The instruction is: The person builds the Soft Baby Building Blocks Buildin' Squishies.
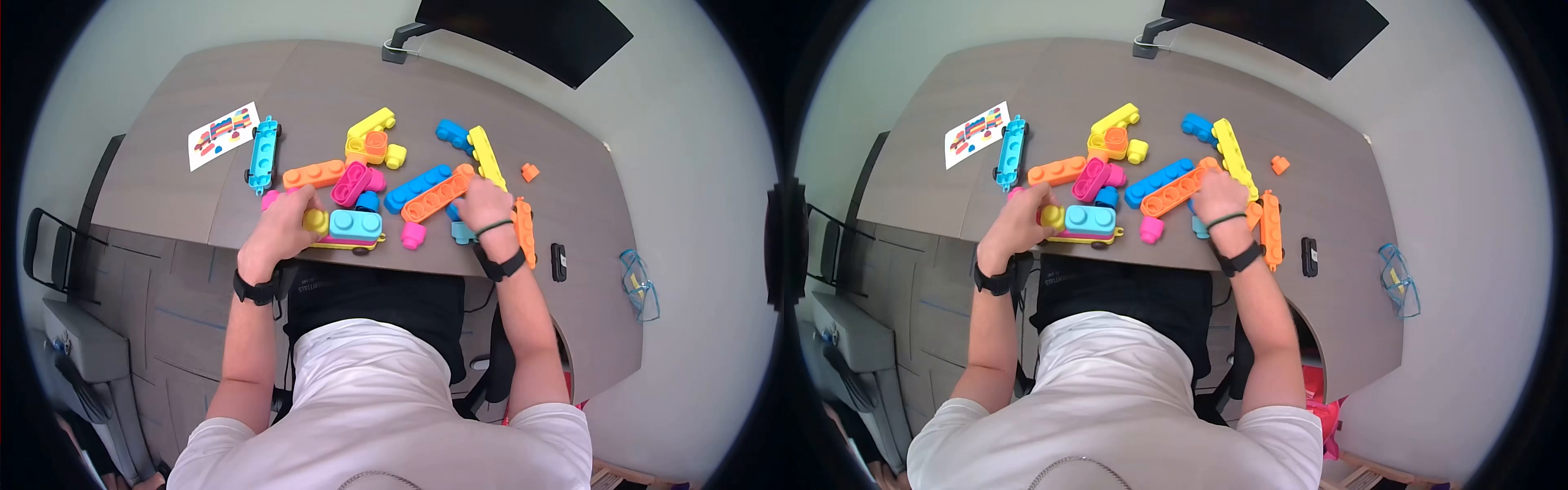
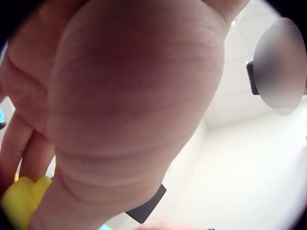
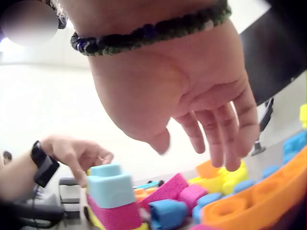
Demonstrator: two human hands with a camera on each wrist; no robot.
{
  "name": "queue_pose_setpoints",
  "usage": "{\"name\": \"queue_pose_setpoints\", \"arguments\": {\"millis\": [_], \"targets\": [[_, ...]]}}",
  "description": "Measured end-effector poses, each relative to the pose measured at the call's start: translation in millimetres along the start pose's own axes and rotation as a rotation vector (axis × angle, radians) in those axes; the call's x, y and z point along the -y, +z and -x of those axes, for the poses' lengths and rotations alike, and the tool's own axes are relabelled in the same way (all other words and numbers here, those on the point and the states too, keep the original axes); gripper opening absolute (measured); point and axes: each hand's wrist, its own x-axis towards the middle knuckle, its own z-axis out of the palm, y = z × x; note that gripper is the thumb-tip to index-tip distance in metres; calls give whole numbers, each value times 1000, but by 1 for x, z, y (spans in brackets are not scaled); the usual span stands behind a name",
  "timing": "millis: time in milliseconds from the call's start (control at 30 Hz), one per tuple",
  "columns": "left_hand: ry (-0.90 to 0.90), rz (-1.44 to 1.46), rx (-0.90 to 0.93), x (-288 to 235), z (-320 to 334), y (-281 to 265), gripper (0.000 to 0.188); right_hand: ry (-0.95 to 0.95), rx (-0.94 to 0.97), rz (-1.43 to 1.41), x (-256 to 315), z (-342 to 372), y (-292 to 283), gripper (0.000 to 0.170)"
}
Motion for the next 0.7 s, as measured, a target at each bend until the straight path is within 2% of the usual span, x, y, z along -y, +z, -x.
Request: {"name": "queue_pose_setpoints", "arguments": {"millis": [33, 100, 233, 267, 333, 367, 400, 433, 467, 500, 533, 567, 600, 700], "targets": [[-23, -8, 28, -6, 1, -6, 46, 111, 23, 56, -15, -1, -3, 43], [-49, -16, 50, -8, 2, -9, 46, 274, -87, -12, -54, -13, 6, 46], [-26, -11, 35, -3, 2, -4, 43, 399, 7, -49, -141, -58, 9, 49], [-28, -9, 29, -2, 1, -3, 43, 405, 10, -51, -159, -75, 13, 49], [-29, -20, 36, -5, 1, -5, 42, 385, 134, -106, -194, -109, 29, 59], [-33, -30, 38, -7, 2, -7, 42, 378, 127, -109, -220, -124, 54, 59], [-38, -34, 24, -8, 3, -8, 42, 289, 67, -93, -248, -146, 88, 61], [-8, -42, 9, -8, 4, -6, 41, 193, 4, -77, -259, -167, 100, 64], [22, -53, -16, -5, 5, -6, 40, 188, 107, -119, -256, -170, 95, 68], [7, -70, -9, 0, 4, -4, 41, 136, 66, -91, -273, -182, 119, 69], [67, -111, -38, 6, 5, -1, 41, 146, 73, -59, -267, -180, 118, 67], [18, -98, -8, -2, 4, -7, 41, 129, -3, -32, -278, -189, 138, 65], [-42, -81, 33, -10, 3, -11, 41, 129, 98, -21, -269, -185, 126, 67], [-14, -60, 33, -9, 5, -11, 41, 236, 70, -45, -252, -185, 109, 56]]}}
